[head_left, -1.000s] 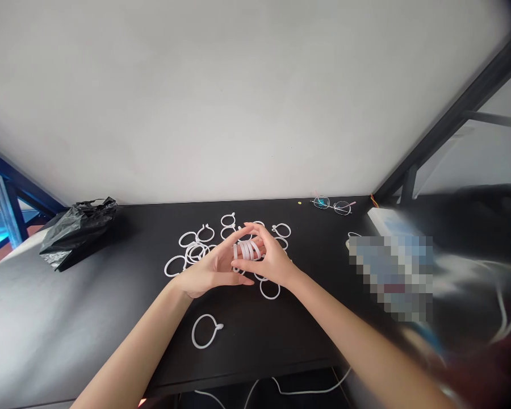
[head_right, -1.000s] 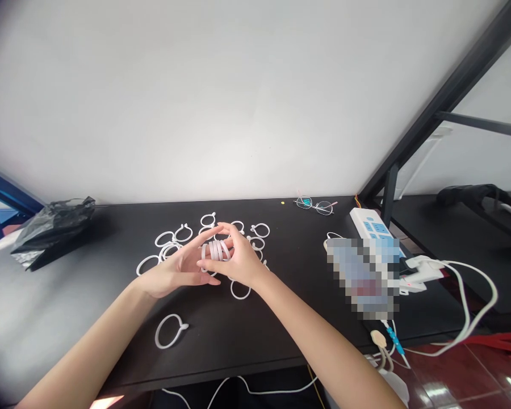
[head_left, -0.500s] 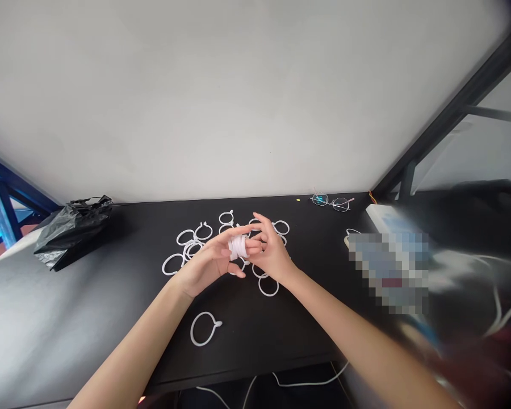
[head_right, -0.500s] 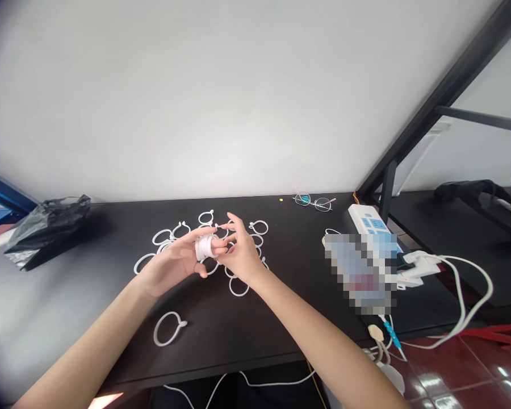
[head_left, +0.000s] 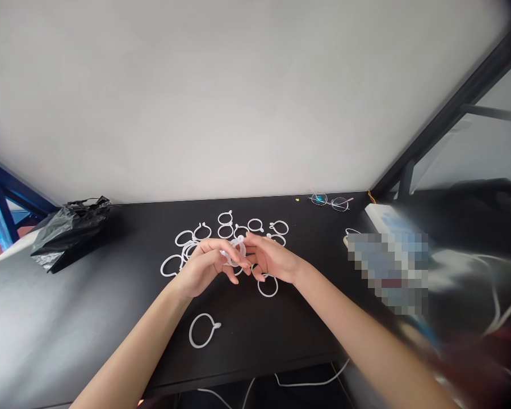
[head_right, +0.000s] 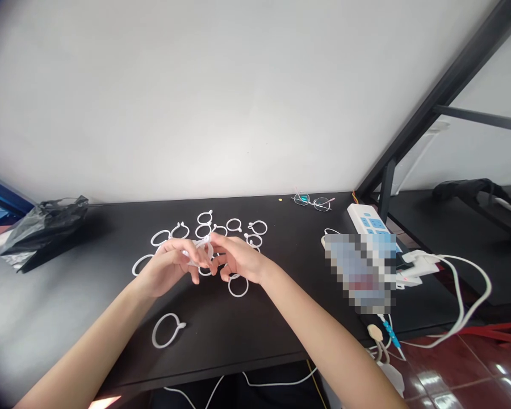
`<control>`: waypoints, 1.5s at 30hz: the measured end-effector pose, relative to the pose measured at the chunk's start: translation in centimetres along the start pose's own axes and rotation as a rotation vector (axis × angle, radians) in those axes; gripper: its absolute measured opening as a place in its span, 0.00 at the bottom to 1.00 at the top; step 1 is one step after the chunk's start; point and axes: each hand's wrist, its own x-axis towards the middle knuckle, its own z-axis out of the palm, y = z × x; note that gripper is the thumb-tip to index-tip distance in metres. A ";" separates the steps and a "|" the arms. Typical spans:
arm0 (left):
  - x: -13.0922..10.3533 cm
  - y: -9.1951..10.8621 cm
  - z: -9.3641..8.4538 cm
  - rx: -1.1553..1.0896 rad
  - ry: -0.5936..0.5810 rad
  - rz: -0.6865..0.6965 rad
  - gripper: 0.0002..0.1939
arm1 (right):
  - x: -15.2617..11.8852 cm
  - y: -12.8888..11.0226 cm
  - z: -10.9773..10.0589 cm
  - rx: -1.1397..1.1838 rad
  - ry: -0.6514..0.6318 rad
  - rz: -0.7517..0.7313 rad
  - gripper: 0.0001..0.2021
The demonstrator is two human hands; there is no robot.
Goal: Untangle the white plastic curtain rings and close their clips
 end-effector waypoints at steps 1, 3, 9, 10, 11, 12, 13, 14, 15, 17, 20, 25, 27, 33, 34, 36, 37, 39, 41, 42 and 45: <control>0.0 0.0 0.0 -0.008 -0.002 0.009 0.11 | 0.0 0.1 -0.1 0.009 -0.008 -0.003 0.17; 0.1 0.0 0.0 -0.025 -0.011 0.028 0.11 | 0.1 0.4 -0.3 0.006 0.025 -0.008 0.14; 0.1 0.3 0.4 -0.104 -0.084 0.018 0.13 | 0.5 1.3 -0.5 0.062 -0.054 0.022 0.12; 0.1 0.4 0.4 -0.108 -0.100 0.020 0.15 | 0.6 1.4 -0.5 0.075 -0.062 0.018 0.12; 0.1 0.4 0.5 -0.110 -0.112 0.022 0.16 | 0.6 1.5 -0.5 0.093 -0.062 0.015 0.11; 0.1 0.5 0.5 -0.108 -0.119 0.025 0.17 | 0.7 1.5 -0.6 0.117 -0.058 0.014 0.12; 0.1 0.5 0.6 -0.104 -0.121 0.028 0.17 | 0.8 1.6 -0.6 0.149 -0.051 0.013 0.12; 0.0 0.4 0.7 -0.097 -0.115 0.029 0.18 | 0.9 1.7 -0.6 0.183 -0.044 0.008 0.12; 0.0 0.3 0.7 -0.084 -0.101 0.029 0.18 | 1.0 1.8 -0.7 0.218 -0.037 0.001 0.13; 0.1 -0.1 1.1 -0.030 -0.038 0.017 0.15 | 1.3 2.0 -0.7 0.293 -0.012 -0.023 0.13; 0.4 -0.7 1.9 0.060 0.129 0.003 0.07 | 1.5 2.1 -0.7 0.400 0.016 -0.058 0.13; 0.8 -0.7 2.6 0.108 0.290 -0.028 0.17 | 1.2 1.8 -0.1 0.345 0.075 -0.095 0.18; 0.9 -0.9 2.2 0.205 0.350 -0.026 0.12 | 1.0 1.6 0.4 0.231 0.155 -0.120 0.22; 0.7 -2.0 0.8 1.014 0.401 0.224 0.20 | 0.5 1.7 1.2 -0.167 0.316 -0.202 0.29; 0.7 -2.1 0.7 1.092 0.377 0.239 0.25 | 0.5 1.8 1.2 -0.189 0.318 -0.208 0.30; 0.7 -2.2 0.6 1.116 0.357 0.234 0.31 | 0.6 1.9 1.2 -0.196 0.309 -0.215 0.30; 0.7 -2.2 0.5 1.083 0.369 0.219 0.32 | 0.6 1.9 1.2 -0.180 0.295 -0.214 0.30; 0.9 -2.0 0.6 0.948 0.403 0.174 0.28 | 0.6 1.8 1.2 -0.116 0.251 -0.221 0.30; 1.0 -1.8 0.8 0.679 0.414 0.086 0.23 | 0.5 1.7 1.2 -0.042 0.204 -0.240 0.29; 1.1 -1.7 0.9 0.533 0.409 0.035 0.21 | 0.5 1.7 1.2 -0.009 0.189 -0.249 0.27; 1.1 -1.5 1.3 0.209 0.400 -0.082 0.22 | 0.6 1.8 1.2 0.063 0.191 -0.249 0.23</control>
